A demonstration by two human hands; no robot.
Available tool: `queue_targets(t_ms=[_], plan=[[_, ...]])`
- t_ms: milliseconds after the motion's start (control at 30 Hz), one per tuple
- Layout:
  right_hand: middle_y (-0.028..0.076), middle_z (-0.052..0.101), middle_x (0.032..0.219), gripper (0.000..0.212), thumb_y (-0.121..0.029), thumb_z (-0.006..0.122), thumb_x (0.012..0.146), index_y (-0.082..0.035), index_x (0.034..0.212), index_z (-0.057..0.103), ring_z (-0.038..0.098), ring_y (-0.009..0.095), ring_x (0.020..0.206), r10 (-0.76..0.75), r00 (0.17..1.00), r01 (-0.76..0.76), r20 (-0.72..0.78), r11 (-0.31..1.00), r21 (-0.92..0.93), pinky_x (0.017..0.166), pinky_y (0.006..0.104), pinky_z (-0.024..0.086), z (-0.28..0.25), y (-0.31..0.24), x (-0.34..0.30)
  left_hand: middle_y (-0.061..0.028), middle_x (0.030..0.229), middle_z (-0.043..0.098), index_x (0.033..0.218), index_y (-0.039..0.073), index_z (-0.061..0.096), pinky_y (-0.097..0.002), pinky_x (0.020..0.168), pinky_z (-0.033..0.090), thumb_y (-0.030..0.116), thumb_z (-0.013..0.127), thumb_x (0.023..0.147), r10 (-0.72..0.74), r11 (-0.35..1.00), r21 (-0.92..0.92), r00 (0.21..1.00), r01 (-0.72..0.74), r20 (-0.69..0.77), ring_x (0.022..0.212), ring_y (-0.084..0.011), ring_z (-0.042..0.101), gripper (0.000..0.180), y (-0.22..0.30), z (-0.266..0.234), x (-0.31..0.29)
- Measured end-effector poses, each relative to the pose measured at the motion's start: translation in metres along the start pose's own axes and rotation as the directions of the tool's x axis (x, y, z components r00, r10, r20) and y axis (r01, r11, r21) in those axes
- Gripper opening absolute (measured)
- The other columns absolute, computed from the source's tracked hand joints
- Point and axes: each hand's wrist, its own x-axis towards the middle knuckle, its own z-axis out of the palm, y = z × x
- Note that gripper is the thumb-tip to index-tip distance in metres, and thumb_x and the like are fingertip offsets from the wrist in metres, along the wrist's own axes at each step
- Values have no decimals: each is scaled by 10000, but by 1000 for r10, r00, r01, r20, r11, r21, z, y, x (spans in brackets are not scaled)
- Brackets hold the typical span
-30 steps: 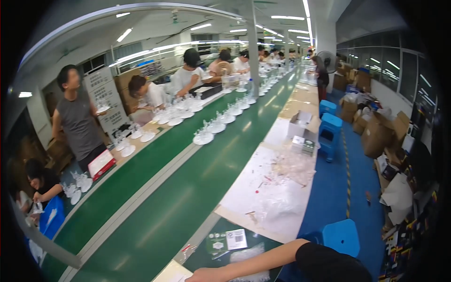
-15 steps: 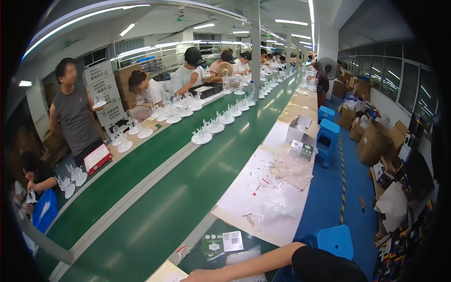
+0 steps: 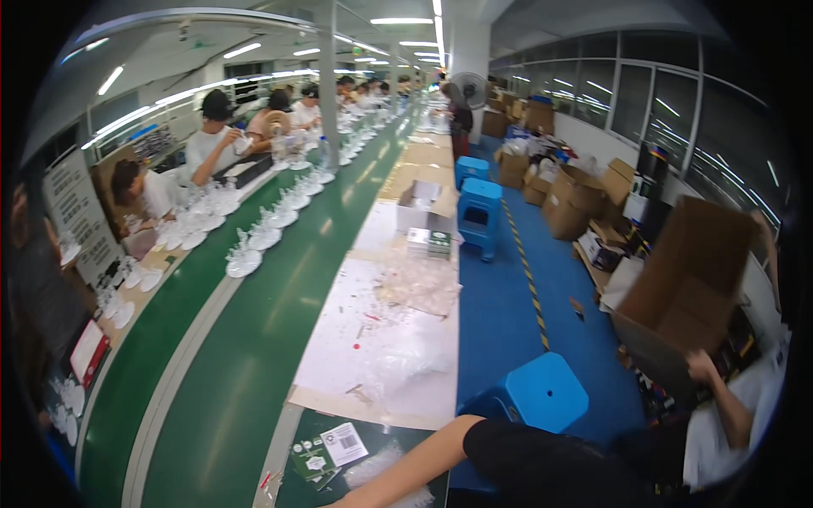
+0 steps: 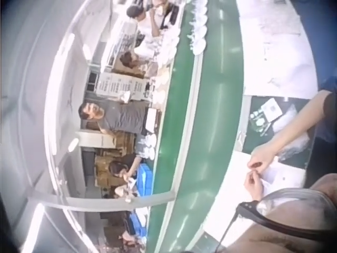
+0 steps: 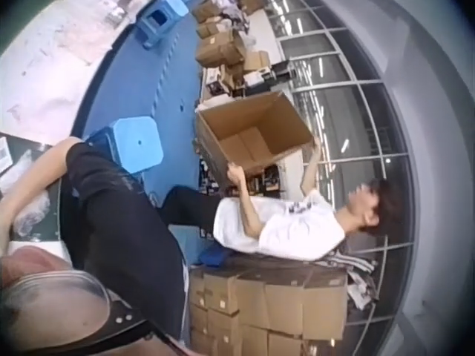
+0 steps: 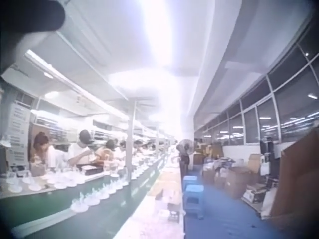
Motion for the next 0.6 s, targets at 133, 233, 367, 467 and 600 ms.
queue_targets(t_ms=[133,233,367,467,600], plan=[[142,591,672,236,-251,663,795,-43,740,566,577,326,610,-22,1000,22,0,999,26,532,404,433,1,-5,7,-57,753,619,883,-39,639,-259,653,460,94,554,921,931,-335,141,-305,-932,199,708,-126,547,162,-42,-16,61],[147,590,670,234,-244,660,795,-40,730,566,577,325,607,-10,1000,11,-17,998,56,532,403,433,-3,-9,2,-58,763,619,901,-34,634,-256,638,454,90,551,921,111,993,-22,989,-113,-93,700,-126,544,151,-24,-3,23],[151,587,665,245,-251,656,798,-35,726,564,575,325,601,-13,1000,14,-8,997,77,527,402,431,-3,-18,5,-56,737,611,887,-30,634,-250,609,442,86,547,920,938,-323,98,-305,-941,164,673,-125,537,149,-62,-21,83],[153,586,666,243,-249,658,795,-35,730,565,572,334,603,-3,1000,5,-25,996,87,529,407,430,-6,-18,-3,-61,750,615,905,-24,635,-251,614,442,98,547,925,836,546,67,548,-835,24,681,-127,540,151,-27,-3,19],[144,584,659,206,-215,653,795,-32,754,567,570,306,586,-3,1000,4,-15,1000,25,524,387,432,-9,-15,-3,-58,755,603,928,-18,628,-243,600,429,114,545,932,66,995,-64,990,-74,-124,670,-116,523,156,3,9,-3]])
